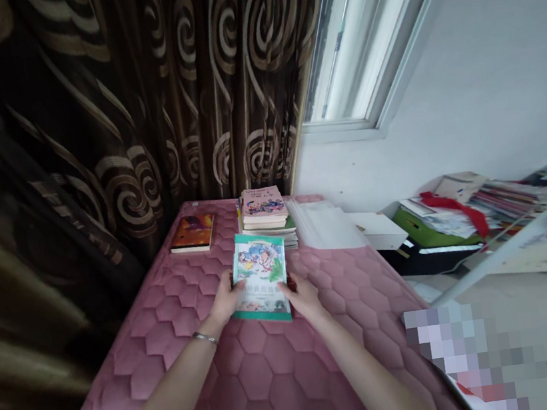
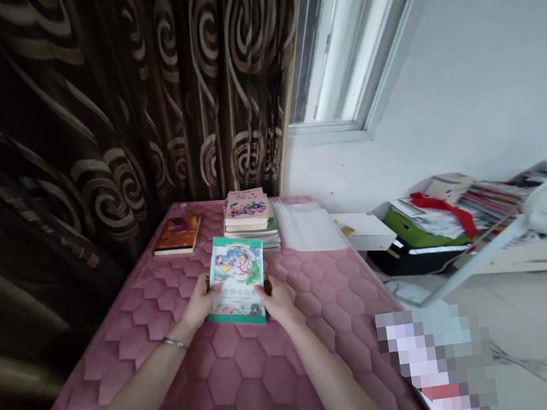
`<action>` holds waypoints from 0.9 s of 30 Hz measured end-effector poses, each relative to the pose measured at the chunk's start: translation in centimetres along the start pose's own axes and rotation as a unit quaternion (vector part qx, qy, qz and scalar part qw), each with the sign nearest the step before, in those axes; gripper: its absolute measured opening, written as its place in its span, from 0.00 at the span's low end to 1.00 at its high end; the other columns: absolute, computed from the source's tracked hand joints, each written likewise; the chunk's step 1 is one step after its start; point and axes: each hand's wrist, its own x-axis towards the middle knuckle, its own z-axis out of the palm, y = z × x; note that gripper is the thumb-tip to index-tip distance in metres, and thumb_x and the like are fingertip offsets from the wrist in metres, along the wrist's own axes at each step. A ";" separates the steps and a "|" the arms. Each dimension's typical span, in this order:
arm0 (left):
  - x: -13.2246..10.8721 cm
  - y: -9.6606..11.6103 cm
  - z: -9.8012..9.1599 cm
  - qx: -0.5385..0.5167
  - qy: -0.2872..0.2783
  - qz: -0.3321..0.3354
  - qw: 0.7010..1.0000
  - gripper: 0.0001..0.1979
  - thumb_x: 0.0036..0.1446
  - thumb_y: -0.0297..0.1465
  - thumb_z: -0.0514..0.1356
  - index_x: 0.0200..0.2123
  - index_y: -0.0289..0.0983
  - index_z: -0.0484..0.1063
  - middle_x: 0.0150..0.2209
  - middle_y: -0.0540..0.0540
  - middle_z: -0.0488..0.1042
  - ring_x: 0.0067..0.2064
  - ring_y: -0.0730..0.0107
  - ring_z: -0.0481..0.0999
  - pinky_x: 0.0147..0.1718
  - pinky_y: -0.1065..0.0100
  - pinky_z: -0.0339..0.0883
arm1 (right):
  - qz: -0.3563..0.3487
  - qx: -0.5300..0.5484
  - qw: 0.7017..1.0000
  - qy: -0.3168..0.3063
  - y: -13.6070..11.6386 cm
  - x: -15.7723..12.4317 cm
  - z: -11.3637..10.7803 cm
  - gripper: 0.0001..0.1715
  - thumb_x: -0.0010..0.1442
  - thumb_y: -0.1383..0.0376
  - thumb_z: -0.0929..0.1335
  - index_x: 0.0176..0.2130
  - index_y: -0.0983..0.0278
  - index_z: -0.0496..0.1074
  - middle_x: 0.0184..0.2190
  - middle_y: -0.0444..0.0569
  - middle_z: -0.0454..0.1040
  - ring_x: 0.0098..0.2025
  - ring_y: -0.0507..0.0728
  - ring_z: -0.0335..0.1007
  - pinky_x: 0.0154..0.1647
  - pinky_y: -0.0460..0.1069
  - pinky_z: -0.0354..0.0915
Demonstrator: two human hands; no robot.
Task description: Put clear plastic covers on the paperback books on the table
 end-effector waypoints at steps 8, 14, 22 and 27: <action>-0.9 0.9 -1.3 -0.060 -0.056 0.128 0.988 0.20 0.57 0.40 0.54 0.49 0.37 0.60 0.52 0.42 0.70 0.53 0.65 0.69 0.55 0.63 0.60 | -0.055 0.114 0.992 0.023 0.0 0.1 -0.1 0.21 0.60 0.53 0.59 0.46 0.61 0.68 0.40 0.50 0.77 0.41 0.59 0.72 0.41 0.49 0.66; -1.3 -1.8 -1.6 -0.016 -0.084 0.107 0.991 0.23 0.56 0.44 0.55 0.48 0.35 0.66 0.51 0.40 0.73 0.54 0.60 0.69 0.57 0.58 0.58 | -0.092 0.062 0.993 0.032 1.3 -0.3 0.6 0.18 0.60 0.55 0.59 0.39 0.62 0.71 0.36 0.52 0.77 0.38 0.58 0.72 0.38 0.47 0.65; 2.0 3.1 -2.4 -0.097 -0.079 0.028 0.992 0.26 0.46 0.48 0.64 0.40 0.33 0.70 0.42 0.39 0.78 0.44 0.56 0.76 0.45 0.58 0.69 | -0.083 0.058 0.995 0.027 -2.6 2.7 -2.9 0.20 0.58 0.51 0.60 0.32 0.61 0.72 0.29 0.48 0.77 0.34 0.57 0.71 0.34 0.47 0.63; 3.0 5.2 -2.3 -0.212 -0.089 -0.053 0.972 0.22 0.43 0.42 0.68 0.37 0.33 0.70 0.36 0.40 0.79 0.41 0.58 0.78 0.45 0.59 0.69 | 0.011 0.168 0.985 -0.043 -5.0 4.3 -4.7 0.24 0.53 0.47 0.63 0.31 0.64 0.75 0.29 0.49 0.78 0.31 0.58 0.73 0.29 0.47 0.63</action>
